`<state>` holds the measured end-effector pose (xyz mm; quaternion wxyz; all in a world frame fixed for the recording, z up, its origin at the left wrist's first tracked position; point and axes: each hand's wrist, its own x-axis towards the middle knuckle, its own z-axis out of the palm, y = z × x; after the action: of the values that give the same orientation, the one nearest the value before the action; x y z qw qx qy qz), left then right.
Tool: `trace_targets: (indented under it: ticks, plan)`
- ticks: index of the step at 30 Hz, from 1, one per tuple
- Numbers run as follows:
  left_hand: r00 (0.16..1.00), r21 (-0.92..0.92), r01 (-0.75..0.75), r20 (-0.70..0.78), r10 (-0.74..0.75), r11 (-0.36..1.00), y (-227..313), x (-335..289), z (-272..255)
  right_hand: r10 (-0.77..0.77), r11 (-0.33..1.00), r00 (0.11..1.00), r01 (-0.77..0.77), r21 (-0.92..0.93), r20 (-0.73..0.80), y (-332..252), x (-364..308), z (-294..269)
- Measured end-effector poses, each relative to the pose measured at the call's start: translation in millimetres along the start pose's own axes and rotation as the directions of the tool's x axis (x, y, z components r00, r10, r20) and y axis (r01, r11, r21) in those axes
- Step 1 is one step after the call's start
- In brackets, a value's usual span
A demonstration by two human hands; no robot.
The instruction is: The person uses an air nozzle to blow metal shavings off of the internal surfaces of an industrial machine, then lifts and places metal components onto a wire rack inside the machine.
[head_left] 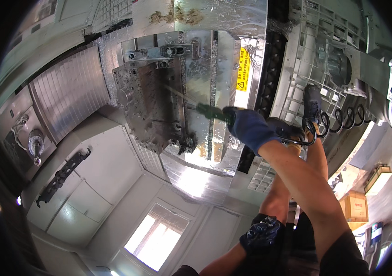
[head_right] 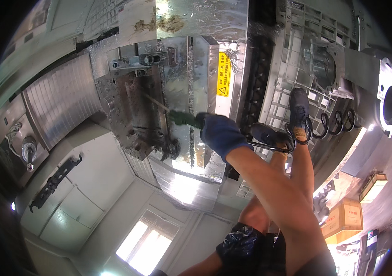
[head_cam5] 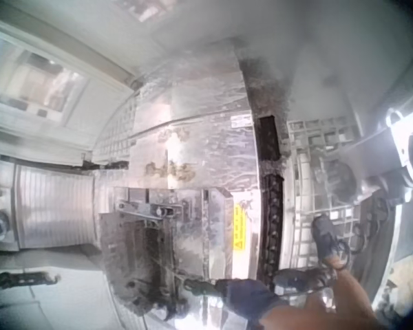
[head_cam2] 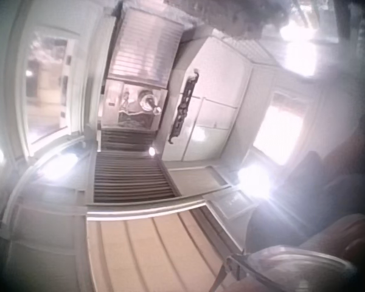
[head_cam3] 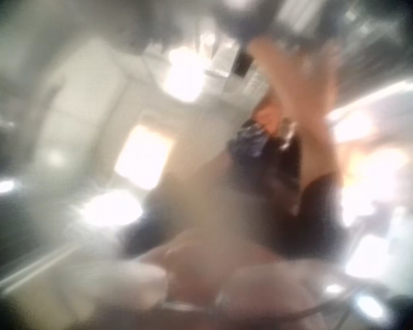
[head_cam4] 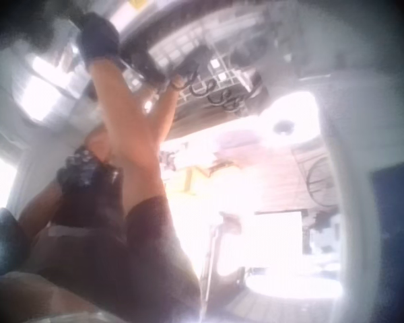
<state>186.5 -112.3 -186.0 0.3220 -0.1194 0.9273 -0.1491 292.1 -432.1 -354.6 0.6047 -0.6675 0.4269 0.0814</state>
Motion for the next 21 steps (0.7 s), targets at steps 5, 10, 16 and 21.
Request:
trace_targets:
  ticks: [5,10,16,21]
  plan:
    - [0.967,0.811,0.063,0.094,-0.236,0.581,22.8,-2.7,-2.9,-0.058,0.998,0.998,0.059,-0.018,0.031,-7.2,-9.2,-6.9]
    - [0.961,0.957,-0.176,0.218,-0.169,0.231,57.3,8.5,-9.7,-0.060,0.991,0.996,0.052,-0.123,-0.062,-0.5,0.8,-10.6]
    - [0.751,-0.308,-0.128,0.591,-0.295,-0.943,42.2,5.0,-17.7,0.013,1.000,1.000,-0.013,0.028,-0.011,-30.1,15.3,-12.7]
    - [0.792,-0.390,-0.192,0.480,-0.377,-0.901,-10.3,3.7,4.1,0.000,0.998,1.000,0.001,0.059,-0.021,-31.4,3.6,-26.0]
